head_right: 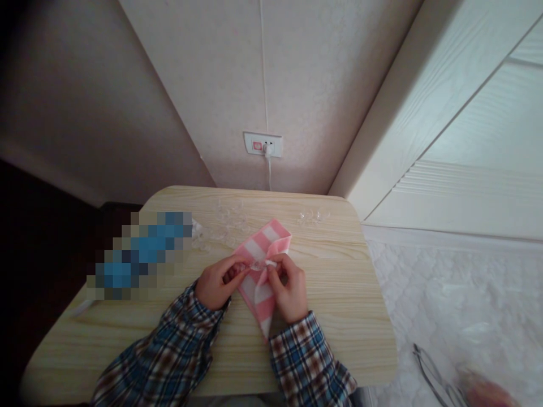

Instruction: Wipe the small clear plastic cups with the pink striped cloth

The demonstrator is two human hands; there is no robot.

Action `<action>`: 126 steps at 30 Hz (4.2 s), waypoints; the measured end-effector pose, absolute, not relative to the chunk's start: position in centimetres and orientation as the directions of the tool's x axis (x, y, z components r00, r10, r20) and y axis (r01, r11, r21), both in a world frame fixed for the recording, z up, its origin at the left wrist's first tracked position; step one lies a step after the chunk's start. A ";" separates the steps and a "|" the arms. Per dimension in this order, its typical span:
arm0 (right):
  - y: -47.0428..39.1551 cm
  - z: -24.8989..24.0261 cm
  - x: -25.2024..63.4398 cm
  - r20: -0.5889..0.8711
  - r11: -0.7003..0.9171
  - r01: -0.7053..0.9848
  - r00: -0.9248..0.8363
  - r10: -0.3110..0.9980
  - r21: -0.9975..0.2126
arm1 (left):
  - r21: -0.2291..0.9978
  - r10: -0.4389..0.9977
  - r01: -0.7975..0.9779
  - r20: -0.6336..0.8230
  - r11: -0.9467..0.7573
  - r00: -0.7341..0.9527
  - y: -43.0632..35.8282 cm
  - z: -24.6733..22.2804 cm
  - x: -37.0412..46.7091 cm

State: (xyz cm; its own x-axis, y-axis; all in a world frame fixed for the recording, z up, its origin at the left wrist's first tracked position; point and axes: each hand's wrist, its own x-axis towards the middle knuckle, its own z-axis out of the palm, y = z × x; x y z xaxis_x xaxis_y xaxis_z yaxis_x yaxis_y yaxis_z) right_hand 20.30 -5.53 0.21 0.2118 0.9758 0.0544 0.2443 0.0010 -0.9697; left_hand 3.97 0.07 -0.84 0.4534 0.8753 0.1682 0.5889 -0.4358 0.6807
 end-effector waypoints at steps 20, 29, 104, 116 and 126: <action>-5.5 0.4 20.4 0.089 0.000 0.246 0.349 0.933 -0.969 | 0.675 0.875 0.593 0.172 -0.439 0.452 0.0 -0.8 3.9; -5.5 0.2 20.4 0.037 -0.029 0.264 0.242 0.970 -0.964 | 0.682 0.873 0.584 0.172 -0.440 0.457 0.0 -0.6 4.0; -5.5 0.7 20.3 0.077 0.050 0.217 0.115 0.990 -0.975 | 0.711 0.883 0.546 0.238 -0.443 0.405 -0.1 -0.6 3.8; -5.6 0.4 20.1 0.086 0.071 0.199 0.064 0.994 -0.977 | 0.731 0.882 0.535 0.198 -0.424 0.428 -0.3 0.0 3.9; -5.7 -0.1 20.3 0.055 0.020 0.223 0.154 0.987 -0.975 | 0.757 0.865 0.501 0.165 -0.419 0.473 -0.5 -0.5 4.1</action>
